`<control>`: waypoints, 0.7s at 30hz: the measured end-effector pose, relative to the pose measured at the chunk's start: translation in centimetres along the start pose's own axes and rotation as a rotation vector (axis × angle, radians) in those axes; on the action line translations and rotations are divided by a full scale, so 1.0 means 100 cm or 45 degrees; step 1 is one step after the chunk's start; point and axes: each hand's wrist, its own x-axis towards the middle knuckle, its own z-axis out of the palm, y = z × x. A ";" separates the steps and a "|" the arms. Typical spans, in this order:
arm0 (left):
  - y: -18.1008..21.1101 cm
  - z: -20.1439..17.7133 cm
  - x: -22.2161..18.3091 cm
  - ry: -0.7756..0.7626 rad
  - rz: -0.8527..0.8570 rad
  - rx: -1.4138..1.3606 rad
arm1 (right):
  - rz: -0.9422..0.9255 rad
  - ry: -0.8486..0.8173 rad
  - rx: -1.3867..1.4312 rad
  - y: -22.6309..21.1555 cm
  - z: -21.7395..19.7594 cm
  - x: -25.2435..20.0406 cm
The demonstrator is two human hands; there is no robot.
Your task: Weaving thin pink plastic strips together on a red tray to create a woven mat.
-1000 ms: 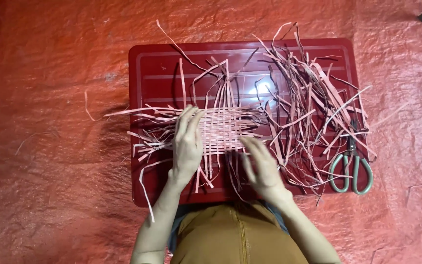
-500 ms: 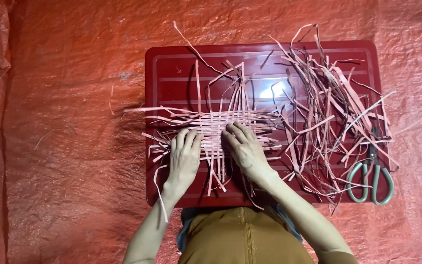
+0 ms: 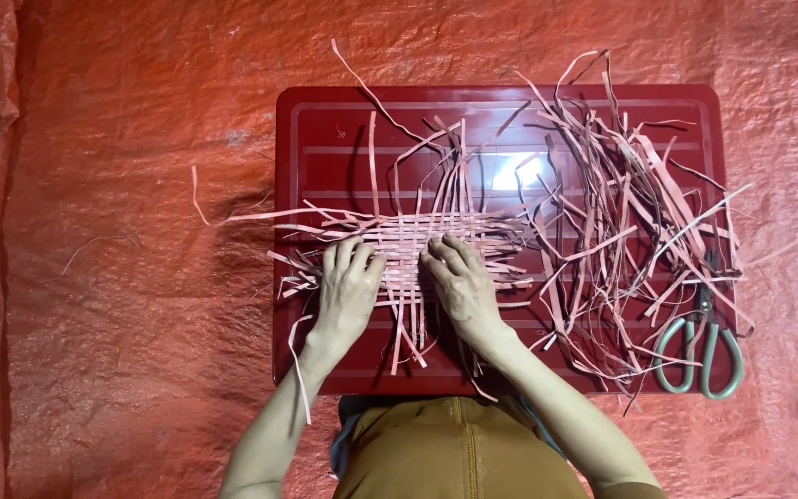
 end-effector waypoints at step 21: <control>0.022 -0.018 -0.004 0.138 -0.114 -0.018 | -0.064 -0.031 0.030 -0.013 0.022 0.012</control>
